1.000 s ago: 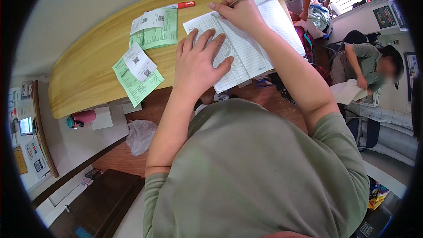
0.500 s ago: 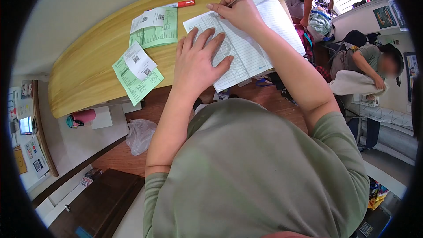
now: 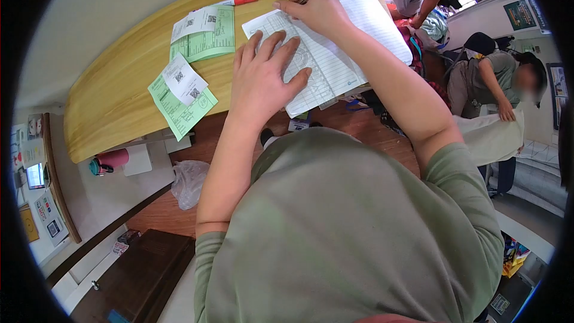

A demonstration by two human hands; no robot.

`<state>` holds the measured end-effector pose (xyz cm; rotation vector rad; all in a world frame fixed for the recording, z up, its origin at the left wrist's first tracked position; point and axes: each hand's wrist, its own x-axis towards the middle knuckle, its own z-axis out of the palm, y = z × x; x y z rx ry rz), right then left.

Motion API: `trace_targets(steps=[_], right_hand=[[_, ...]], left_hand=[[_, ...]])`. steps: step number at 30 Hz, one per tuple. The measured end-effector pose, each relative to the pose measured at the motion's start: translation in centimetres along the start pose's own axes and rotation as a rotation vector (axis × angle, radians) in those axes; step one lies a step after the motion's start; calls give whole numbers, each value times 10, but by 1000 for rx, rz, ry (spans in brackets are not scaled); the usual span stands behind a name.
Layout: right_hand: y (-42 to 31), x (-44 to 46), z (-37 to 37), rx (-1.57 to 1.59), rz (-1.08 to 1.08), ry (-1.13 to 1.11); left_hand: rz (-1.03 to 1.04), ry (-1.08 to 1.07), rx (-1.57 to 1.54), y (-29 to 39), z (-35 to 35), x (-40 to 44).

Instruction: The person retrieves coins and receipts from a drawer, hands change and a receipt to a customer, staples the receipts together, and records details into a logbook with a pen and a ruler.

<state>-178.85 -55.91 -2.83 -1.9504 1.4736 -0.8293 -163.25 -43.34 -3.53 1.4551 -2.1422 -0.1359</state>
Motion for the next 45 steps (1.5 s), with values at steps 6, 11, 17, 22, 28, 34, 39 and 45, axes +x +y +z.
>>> trace_targets(steps=[6,11,17,22,28,34,39,45], right_hand=[[-1,1,-2,10,13,-11],[0,2,0,-9,-6,0],[-2,0,0,-13,-38,23],[4,-5,1,-5,-76,40],[-4,-40,-14,0,34,-63],[-23,-107,-38,-99,55,-131],[-12,-158,-52,-115,-101,-226],[-40,-121,-85,79,142,-137]], left_hand=[[7,-5,-2,-1,0,0],[11,-2,2,-2,0,0],[5,-14,14,-1,0,0],[2,-10,2,-1,0,0],[18,-4,8,-3,1,-1],[5,-11,4,-3,0,-1],[9,-13,4,-4,1,-1],[3,-57,73,1,-3,1]])
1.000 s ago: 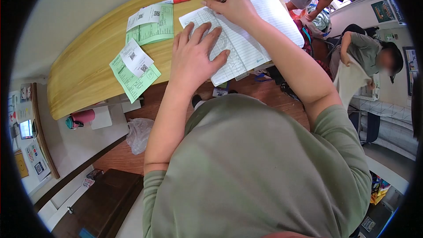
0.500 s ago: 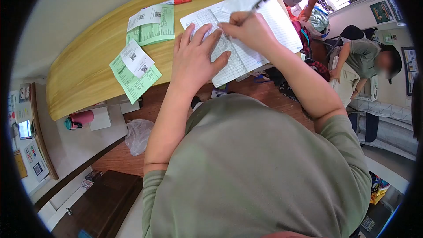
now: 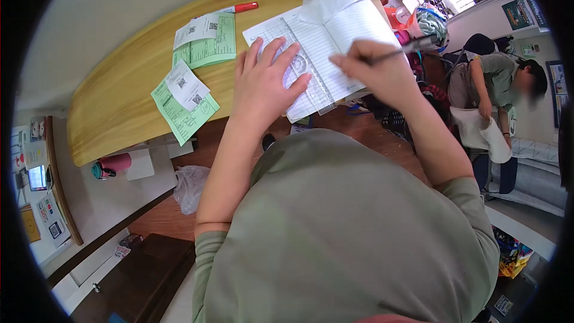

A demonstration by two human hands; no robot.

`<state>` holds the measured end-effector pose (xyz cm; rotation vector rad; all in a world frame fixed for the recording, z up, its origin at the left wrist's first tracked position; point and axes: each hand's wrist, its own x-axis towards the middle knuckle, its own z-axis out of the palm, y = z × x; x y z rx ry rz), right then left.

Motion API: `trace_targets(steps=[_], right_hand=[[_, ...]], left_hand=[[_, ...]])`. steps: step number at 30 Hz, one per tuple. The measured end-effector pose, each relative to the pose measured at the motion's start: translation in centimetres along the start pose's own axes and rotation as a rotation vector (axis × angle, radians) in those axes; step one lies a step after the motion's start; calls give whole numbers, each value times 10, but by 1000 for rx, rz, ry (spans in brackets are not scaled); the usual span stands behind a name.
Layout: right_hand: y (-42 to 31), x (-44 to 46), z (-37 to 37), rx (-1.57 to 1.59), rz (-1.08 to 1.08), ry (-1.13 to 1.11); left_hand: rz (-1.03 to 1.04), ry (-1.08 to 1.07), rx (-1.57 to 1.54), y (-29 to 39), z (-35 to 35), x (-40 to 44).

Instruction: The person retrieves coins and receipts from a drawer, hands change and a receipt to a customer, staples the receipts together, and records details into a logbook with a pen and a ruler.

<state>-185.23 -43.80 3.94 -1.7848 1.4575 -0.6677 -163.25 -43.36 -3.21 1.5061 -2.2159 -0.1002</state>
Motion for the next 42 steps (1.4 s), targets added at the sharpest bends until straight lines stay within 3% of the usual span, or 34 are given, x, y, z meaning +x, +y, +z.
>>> trace_targets(steps=[2,5,8,21,24,27,30,34,38,42], right_hand=[[14,32,4,66,-149,37],[8,63,6,34,-88,-55],[27,91,15,50,-167,-74],[44,107,19,150,-84,18],[37,105,21,177,-146,-34],[35,108,26,278,-119,-259],[39,125,23,-86,-237,-41],[39,137,28,335,-132,13],[37,138,30,72,-138,21],[39,139,36,40,-162,117]], left_hand=[[13,6,6,4,0,3],[47,32,-25,12,7,10],[35,29,-35,16,9,13],[-9,17,-40,17,8,9],[-1,15,-27,16,9,9],[8,19,-17,14,10,8],[7,24,-31,15,10,9],[0,30,-43,15,9,9],[0,31,-56,15,8,9],[-6,28,-65,16,8,10]])
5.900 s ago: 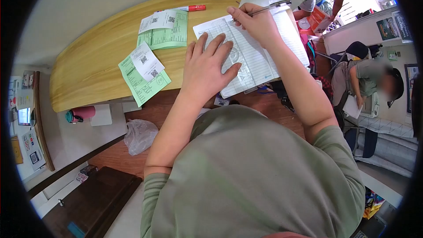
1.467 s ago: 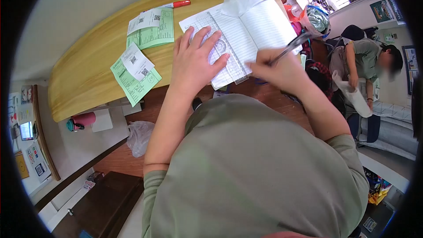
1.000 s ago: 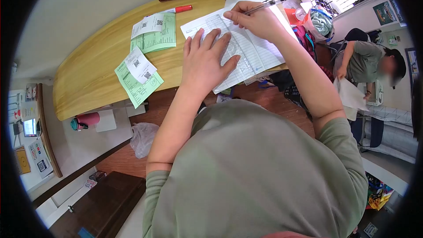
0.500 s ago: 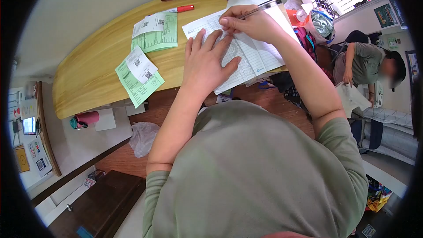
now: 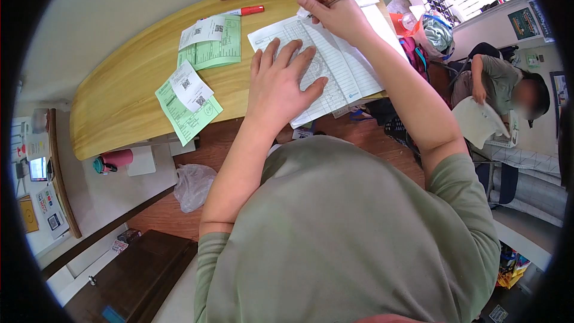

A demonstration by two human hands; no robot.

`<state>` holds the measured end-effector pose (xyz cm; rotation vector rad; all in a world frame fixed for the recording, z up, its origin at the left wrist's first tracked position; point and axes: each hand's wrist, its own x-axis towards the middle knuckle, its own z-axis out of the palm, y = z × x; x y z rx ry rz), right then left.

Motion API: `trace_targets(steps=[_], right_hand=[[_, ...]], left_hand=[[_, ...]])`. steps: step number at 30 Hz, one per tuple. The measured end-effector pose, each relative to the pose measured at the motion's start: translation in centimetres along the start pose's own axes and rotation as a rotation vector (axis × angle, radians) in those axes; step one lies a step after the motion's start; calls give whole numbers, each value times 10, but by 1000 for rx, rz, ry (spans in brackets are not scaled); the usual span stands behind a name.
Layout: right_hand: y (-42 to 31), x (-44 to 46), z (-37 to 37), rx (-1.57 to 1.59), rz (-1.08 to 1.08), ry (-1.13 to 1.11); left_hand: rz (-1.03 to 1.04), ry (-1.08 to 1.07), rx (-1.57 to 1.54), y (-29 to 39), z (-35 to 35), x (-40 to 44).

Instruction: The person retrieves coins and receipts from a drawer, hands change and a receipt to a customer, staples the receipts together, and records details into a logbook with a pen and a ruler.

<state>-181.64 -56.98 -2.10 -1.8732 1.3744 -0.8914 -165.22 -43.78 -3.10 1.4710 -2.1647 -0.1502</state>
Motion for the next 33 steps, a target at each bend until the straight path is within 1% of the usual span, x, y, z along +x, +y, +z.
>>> trace_targets(steps=[3,6,12,21,27,33], right_hand=[[2,1,4,35,-6,1],[3,2,6,-118,-5,5],[3,1,10,-81,-40,91],[4,2,12,-102,13,48],[-1,2,8,-188,0,32],[0,2,11,-206,-53,78]], left_hand=[[-4,-2,-1,0,1,1],[-5,-5,-4,0,0,1],[-2,-10,-8,-1,0,0],[0,-2,-17,-1,1,1],[13,27,-40,-2,4,-1],[24,35,-32,-3,7,1]])
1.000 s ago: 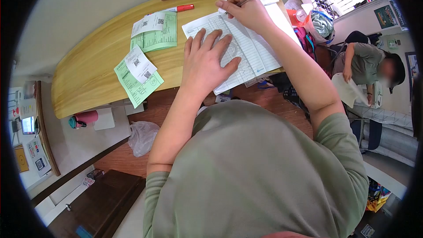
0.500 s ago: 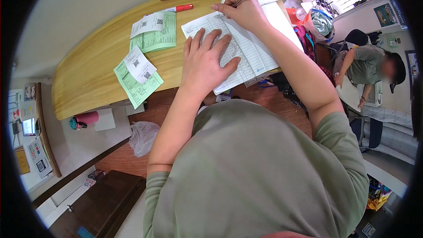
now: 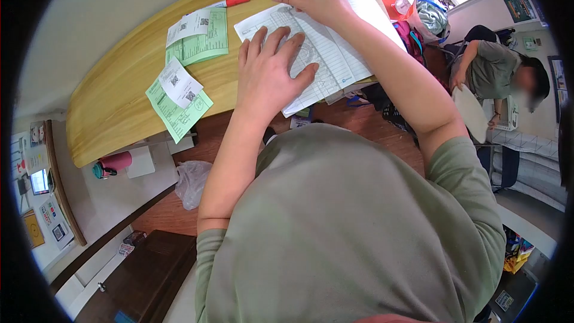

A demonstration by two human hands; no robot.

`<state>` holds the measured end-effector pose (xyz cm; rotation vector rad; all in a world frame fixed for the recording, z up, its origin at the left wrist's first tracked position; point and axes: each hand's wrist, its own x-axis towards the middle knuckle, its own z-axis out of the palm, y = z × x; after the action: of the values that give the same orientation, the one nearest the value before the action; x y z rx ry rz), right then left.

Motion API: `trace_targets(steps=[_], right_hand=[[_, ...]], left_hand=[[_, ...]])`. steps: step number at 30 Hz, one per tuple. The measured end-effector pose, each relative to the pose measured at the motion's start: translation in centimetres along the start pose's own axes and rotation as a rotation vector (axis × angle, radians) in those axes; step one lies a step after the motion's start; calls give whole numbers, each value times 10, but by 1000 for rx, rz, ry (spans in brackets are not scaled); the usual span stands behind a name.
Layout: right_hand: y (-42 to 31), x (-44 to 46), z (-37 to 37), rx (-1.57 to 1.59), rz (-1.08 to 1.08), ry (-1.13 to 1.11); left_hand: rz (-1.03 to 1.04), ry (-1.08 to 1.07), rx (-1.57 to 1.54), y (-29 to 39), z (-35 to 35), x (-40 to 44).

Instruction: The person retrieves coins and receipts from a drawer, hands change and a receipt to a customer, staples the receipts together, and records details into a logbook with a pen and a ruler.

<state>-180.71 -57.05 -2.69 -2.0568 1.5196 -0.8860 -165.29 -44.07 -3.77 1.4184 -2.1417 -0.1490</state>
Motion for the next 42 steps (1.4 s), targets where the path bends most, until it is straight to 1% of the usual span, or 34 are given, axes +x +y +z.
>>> trace_targets(steps=[9,30,36,39,42], right_hand=[[1,1,2,8,15,-17],[4,1,6,-16,-1,24],[4,2,6,-8,33,4],[5,1,9,-32,6,48],[4,1,7,-24,8,46]], left_hand=[[4,-13,-3,0,-1,0],[2,-16,7,0,-2,0],[6,-19,12,-1,-2,1],[4,-25,19,-1,-2,1],[1,-30,16,0,-2,1]])
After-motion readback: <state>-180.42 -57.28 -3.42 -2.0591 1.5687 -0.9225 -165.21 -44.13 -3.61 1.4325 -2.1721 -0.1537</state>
